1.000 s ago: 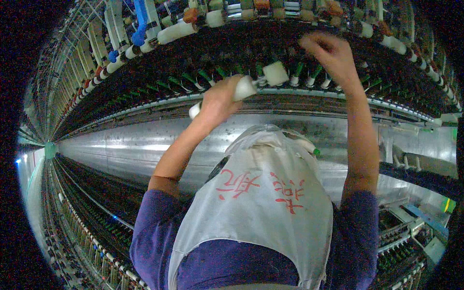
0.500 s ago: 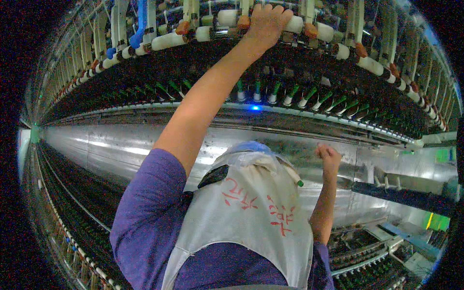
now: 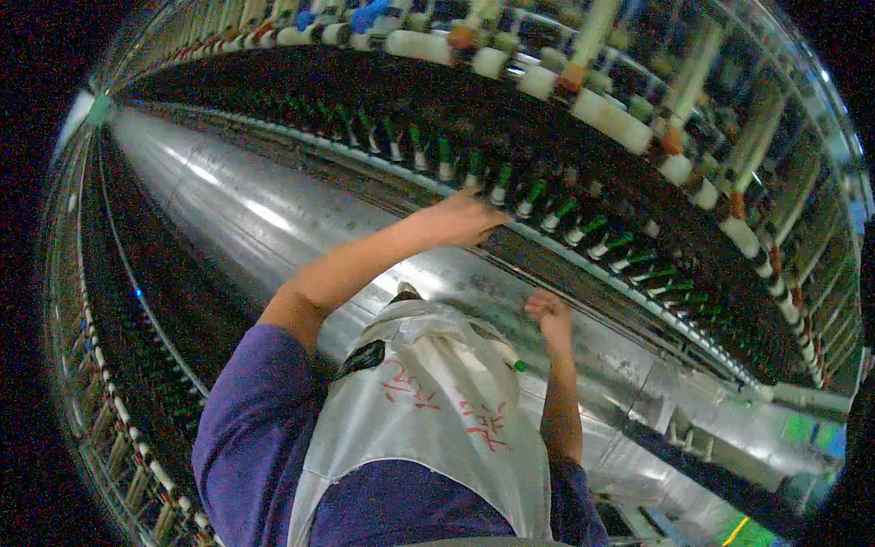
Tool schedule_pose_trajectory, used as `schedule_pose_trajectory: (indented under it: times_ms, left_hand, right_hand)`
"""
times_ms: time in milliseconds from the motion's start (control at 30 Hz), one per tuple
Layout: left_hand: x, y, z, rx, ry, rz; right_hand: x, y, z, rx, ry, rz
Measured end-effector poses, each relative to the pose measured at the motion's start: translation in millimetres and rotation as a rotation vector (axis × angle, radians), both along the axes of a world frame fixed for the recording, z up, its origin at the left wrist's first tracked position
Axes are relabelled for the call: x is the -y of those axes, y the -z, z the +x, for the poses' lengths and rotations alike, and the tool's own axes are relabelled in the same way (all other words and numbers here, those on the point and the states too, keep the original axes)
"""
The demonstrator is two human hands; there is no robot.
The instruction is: The person tends a ring spinning frame in a textile mill, reaching up to the machine to remove full yarn bobbins and replace them with empty tubes, and uses a green-handled tool to work on the spindles. They walk along the aisle between machine rows and repeat the bobbin-changing cycle at different spindle positions.
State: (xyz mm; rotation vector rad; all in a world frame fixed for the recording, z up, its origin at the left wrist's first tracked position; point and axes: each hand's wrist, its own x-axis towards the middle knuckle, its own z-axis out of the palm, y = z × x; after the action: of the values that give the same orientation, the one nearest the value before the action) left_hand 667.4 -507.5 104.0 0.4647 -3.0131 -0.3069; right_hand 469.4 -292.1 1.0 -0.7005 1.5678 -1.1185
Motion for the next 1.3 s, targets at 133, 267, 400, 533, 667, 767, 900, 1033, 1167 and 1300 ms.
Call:
schedule_pose_trajectory:
  times_ms: [133, 267, 400, 533, 667, 767, 900, 1033, 1167, 1300]
  left_hand:
    - [-18.4, 74.8, 162.3, 0.345, -0.441, 0.072]
    - [-65.4, 101.2, 316.3, 0.462, -0.819, 0.308]
    - [-86.0, 110.5, 403.7, 0.528, -1.054, 0.483]
    - [-90.3, 104.6, 450.0, 0.390, -1.267, 0.439]
    - [-75.9, 89.7, 490.5, 0.186, -1.313, 0.557]
    - [-54.4, 92.1, 536.4, 0.220, -1.383, 0.542]
    - [-4.9, 100.0, 596.9, 0.232, -1.476, 0.562]
    - [35.1, 97.7, 672.2, 0.034, -1.606, 0.446]
    - [52.4, 85.0, 745.6, 0.041, -1.884, 0.438]
    - [19.5, 84.5, 775.9, -0.017, -2.127, 0.631]
  right_hand:
    - [31.6, 26.0, 48.6, 0.041, -0.197, -0.029]
    - [98.8, 29.5, 132.6, -0.040, -0.453, -0.094]
    - [164.1, 49.5, 220.8, -0.107, -0.710, -0.012]
    - [216.3, 76.6, 293.1, -0.415, -0.899, -0.082]
    - [255.5, 75.5, 350.9, -0.403, -1.276, 0.126]
    - [282.4, 65.3, 400.4, -0.412, -1.481, 0.217]
    - [356.8, 45.8, 471.7, -0.405, -1.521, 0.312]
    - [442.4, 24.1, 580.3, -0.516, -1.544, -0.283]
    - [524.0, -2.1, 714.9, -0.525, -1.665, -0.438]
    - [575.3, -27.5, 835.4, -0.556, -1.765, -0.531]
